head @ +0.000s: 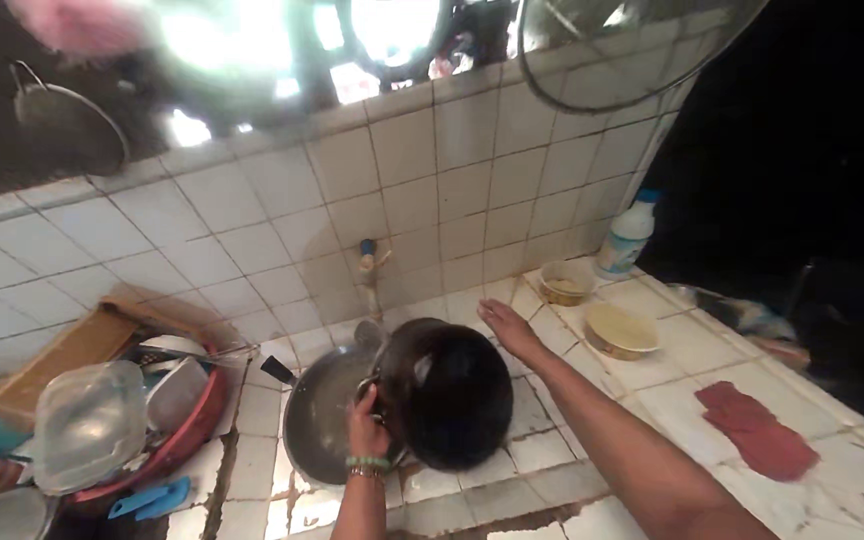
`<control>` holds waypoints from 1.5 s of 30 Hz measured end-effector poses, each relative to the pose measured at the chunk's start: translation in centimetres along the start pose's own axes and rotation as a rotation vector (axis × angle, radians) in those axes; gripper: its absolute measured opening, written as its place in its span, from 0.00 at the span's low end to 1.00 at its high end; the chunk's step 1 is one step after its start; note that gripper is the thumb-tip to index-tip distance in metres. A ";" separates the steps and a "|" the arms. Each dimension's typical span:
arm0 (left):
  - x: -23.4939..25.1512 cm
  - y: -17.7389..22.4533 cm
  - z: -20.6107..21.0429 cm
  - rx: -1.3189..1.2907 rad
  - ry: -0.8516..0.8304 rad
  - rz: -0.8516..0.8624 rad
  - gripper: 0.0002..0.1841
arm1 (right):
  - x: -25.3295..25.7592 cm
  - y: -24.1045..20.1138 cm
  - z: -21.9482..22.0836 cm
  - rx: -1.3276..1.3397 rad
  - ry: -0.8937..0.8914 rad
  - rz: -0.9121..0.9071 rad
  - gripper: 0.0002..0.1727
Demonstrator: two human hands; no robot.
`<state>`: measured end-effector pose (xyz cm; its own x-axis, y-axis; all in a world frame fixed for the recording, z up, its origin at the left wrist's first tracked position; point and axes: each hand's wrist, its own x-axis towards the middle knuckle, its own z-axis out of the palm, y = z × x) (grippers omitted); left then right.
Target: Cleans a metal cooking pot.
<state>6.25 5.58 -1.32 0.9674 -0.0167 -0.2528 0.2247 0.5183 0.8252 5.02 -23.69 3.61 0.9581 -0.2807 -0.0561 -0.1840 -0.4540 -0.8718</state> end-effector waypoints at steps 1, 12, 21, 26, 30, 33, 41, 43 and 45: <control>-0.7 -0.2 0.0 -0.029 -0.034 -0.022 0.10 | 0.4 1.5 -0.5 0.092 -0.038 0.081 0.35; -1.9 2.7 4.0 0.032 -0.027 -0.030 0.08 | -5.1 -4.8 -2.4 0.036 -0.118 -0.211 0.26; -0.4 6.4 0.7 0.059 0.254 0.061 0.13 | -6.9 -3.4 7.9 -0.292 0.172 -1.410 0.37; -0.9 9.5 -1.0 0.162 0.319 0.280 0.16 | -8.8 -4.5 9.9 -0.402 -0.833 -0.727 0.25; -2.5 11.0 -0.8 0.199 0.346 0.374 0.12 | -2.9 -5.9 12.1 -0.815 -0.979 -0.459 0.37; -3.5 11.3 -0.7 0.237 0.366 0.388 0.11 | 2.5 -8.5 13.8 -0.920 -0.746 -0.706 0.18; -7.0 11.1 1.6 0.386 0.380 0.386 0.11 | 0.3 -5.2 18.6 -0.790 -0.577 -0.645 0.24; -7.4 11.0 1.8 0.410 0.391 0.440 0.13 | -3.2 -4.6 20.6 -0.847 -0.750 -0.446 0.27; -7.7 10.6 1.7 0.490 0.403 0.550 0.13 | -6.0 -5.6 21.6 -0.660 -0.883 -0.491 0.25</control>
<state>1.34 9.78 10.25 0.8589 0.4848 0.1650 -0.1508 -0.0685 0.9862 4.99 -1.21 -1.70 0.7295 0.6011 -0.3263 0.4125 -0.7673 -0.4911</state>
